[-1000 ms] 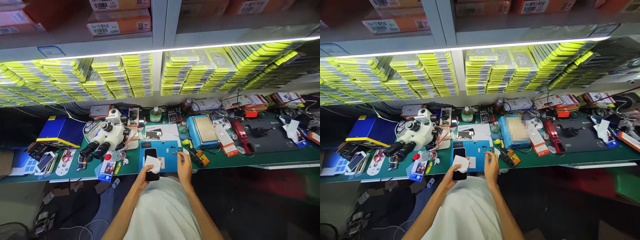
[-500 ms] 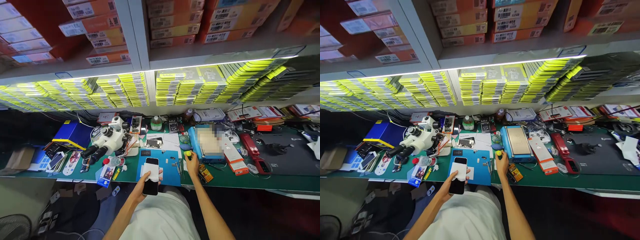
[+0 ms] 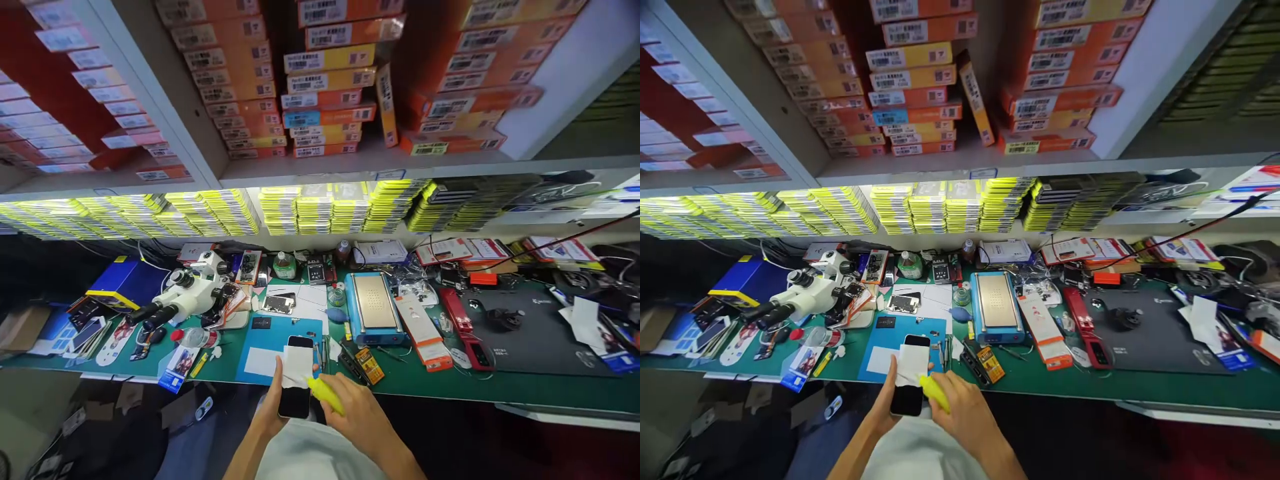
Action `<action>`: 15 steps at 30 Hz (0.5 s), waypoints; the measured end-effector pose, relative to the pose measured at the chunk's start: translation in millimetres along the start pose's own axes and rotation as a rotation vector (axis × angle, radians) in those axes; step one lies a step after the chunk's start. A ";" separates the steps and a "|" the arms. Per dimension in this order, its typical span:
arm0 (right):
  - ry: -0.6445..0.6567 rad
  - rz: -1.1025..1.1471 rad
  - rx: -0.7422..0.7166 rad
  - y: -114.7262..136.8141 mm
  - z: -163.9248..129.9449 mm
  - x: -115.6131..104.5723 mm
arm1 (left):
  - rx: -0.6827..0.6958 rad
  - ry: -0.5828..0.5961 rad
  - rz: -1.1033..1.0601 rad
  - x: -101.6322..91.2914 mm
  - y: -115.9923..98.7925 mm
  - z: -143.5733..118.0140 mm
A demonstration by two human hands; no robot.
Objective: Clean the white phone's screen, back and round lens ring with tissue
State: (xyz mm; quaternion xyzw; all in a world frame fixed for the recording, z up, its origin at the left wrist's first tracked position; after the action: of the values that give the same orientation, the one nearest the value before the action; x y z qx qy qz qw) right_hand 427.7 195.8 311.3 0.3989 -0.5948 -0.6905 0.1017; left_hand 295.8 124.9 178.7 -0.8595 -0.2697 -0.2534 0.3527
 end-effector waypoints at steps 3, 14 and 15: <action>-0.005 -0.094 -0.022 4.3 -3.2 -14.4 | -0.011 0.000 -0.021 14.8 11.5 5.8; 0.085 -0.287 -0.105 32.3 16.4 -31.0 | 0.029 0.045 -0.086 37.4 -1.5 11.4; 0.091 -0.298 -0.103 35.8 20.5 -30.8 | 0.029 0.052 -0.084 36.1 -4.2 12.4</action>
State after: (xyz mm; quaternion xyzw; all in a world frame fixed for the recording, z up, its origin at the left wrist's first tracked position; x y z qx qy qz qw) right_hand 422.4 220.2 356.3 0.5076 -0.4876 -0.7089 0.0453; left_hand 322.4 147.0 195.6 -0.8352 -0.3000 -0.2865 0.3610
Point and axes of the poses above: each hand's wrist, its own z-axis towards the middle knuckle, its own x-axis out of the palm, y = z × x, the point moved 10 cm from there along z, towards the middle knuckle, and after that the axes turned 15 degrees about z, right-handed, at the moved point
